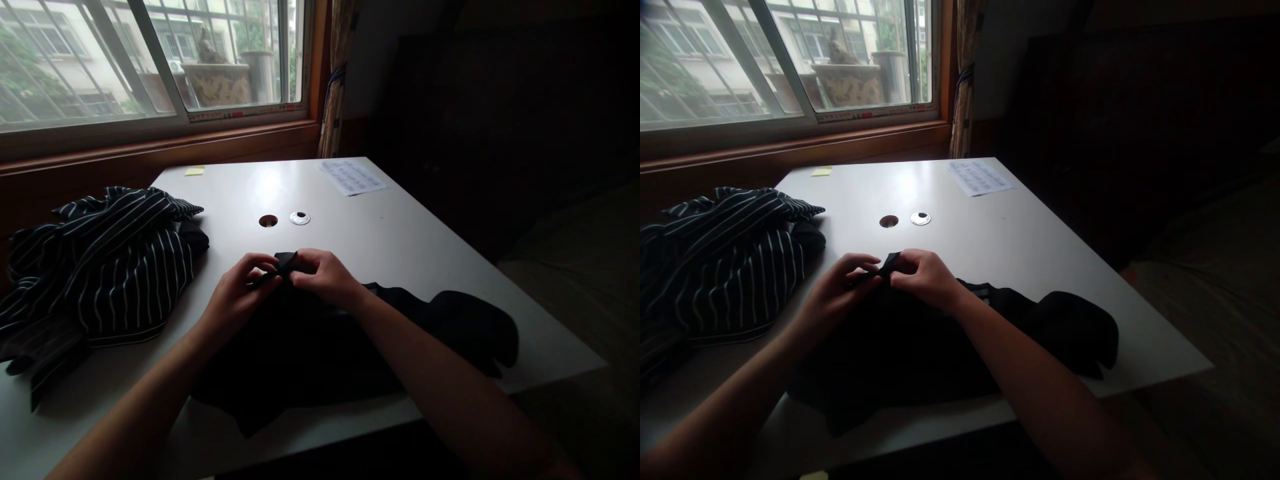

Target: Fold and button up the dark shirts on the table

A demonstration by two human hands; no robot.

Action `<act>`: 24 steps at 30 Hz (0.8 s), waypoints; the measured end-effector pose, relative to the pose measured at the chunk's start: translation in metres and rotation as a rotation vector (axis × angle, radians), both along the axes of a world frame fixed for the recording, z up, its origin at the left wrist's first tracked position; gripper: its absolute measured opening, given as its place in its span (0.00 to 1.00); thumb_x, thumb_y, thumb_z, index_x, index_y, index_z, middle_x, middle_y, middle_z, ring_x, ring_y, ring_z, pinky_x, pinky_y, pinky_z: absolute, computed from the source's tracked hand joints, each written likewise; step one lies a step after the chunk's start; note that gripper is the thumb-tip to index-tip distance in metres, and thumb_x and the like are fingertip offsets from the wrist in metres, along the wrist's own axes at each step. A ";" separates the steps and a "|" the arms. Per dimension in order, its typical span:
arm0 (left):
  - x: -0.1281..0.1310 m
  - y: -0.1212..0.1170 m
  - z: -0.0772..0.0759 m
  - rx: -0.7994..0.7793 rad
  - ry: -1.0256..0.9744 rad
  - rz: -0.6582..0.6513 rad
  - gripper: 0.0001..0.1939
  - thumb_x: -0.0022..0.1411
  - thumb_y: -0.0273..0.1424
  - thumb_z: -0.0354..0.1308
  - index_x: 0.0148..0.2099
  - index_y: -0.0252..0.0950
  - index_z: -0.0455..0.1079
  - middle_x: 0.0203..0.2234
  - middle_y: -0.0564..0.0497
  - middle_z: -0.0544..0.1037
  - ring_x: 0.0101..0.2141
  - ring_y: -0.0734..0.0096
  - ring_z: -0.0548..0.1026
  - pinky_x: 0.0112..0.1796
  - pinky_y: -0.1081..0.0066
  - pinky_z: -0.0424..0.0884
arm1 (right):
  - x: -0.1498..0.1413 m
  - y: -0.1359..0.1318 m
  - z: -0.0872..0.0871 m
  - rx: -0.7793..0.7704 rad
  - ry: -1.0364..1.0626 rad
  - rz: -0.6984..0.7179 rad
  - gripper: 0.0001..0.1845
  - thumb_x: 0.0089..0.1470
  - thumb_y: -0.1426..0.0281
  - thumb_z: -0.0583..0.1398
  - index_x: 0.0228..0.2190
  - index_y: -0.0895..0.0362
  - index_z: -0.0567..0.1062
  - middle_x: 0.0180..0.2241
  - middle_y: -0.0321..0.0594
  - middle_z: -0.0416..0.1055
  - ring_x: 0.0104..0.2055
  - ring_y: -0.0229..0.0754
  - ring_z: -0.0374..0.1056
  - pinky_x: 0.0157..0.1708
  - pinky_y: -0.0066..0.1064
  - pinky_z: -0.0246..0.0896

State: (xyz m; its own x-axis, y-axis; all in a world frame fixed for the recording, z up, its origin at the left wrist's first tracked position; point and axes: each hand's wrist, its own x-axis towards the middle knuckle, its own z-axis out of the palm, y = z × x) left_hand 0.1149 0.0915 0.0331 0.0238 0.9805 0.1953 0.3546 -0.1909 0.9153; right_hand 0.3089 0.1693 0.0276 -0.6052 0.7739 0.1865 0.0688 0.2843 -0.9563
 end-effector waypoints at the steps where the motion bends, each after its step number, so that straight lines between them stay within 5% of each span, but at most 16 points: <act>1: -0.002 0.001 -0.001 -0.020 -0.054 -0.019 0.15 0.61 0.38 0.64 0.48 0.39 0.73 0.37 0.51 0.79 0.35 0.67 0.75 0.35 0.72 0.68 | 0.001 0.001 0.001 -0.123 0.024 0.039 0.09 0.49 0.70 0.63 0.34 0.59 0.78 0.32 0.37 0.75 0.34 0.39 0.69 0.35 0.29 0.62; 5: -0.007 0.006 -0.007 -0.148 -0.311 -0.081 0.12 0.58 0.36 0.67 0.43 0.37 0.77 0.36 0.50 0.80 0.37 0.67 0.76 0.38 0.73 0.69 | 0.004 0.001 0.002 -0.506 0.130 0.144 0.11 0.47 0.66 0.68 0.33 0.59 0.78 0.28 0.36 0.75 0.29 0.37 0.70 0.31 0.27 0.63; 8: -0.006 0.007 -0.011 -0.248 -0.535 -0.122 0.12 0.56 0.35 0.70 0.42 0.37 0.77 0.31 0.52 0.80 0.29 0.73 0.75 0.32 0.76 0.69 | 0.006 0.000 0.004 -0.646 0.175 0.167 0.11 0.44 0.67 0.71 0.29 0.59 0.78 0.23 0.33 0.73 0.24 0.33 0.67 0.25 0.24 0.60; 15: 0.001 0.003 -0.015 -0.328 -0.788 -0.225 0.10 0.56 0.32 0.70 0.39 0.37 0.74 0.27 0.55 0.77 0.26 0.77 0.74 0.27 0.80 0.68 | 0.007 -0.003 0.008 -0.739 0.252 0.261 0.10 0.44 0.69 0.71 0.28 0.60 0.78 0.23 0.34 0.74 0.22 0.32 0.68 0.23 0.21 0.60; 24: 0.004 -0.001 -0.017 -0.333 -0.792 -0.225 0.10 0.58 0.33 0.68 0.41 0.38 0.74 0.29 0.55 0.77 0.27 0.78 0.73 0.29 0.80 0.68 | 0.008 -0.003 0.006 -0.721 0.243 0.260 0.10 0.46 0.68 0.70 0.29 0.60 0.77 0.24 0.35 0.74 0.23 0.33 0.68 0.24 0.22 0.62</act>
State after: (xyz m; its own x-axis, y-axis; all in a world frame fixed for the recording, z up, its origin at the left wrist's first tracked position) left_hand 0.1189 0.0909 0.0162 0.2019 0.9777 -0.0578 -0.4206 0.1398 0.8964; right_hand 0.3169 0.1668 0.0336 -0.7893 0.5939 -0.1560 -0.1480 -0.4306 -0.8903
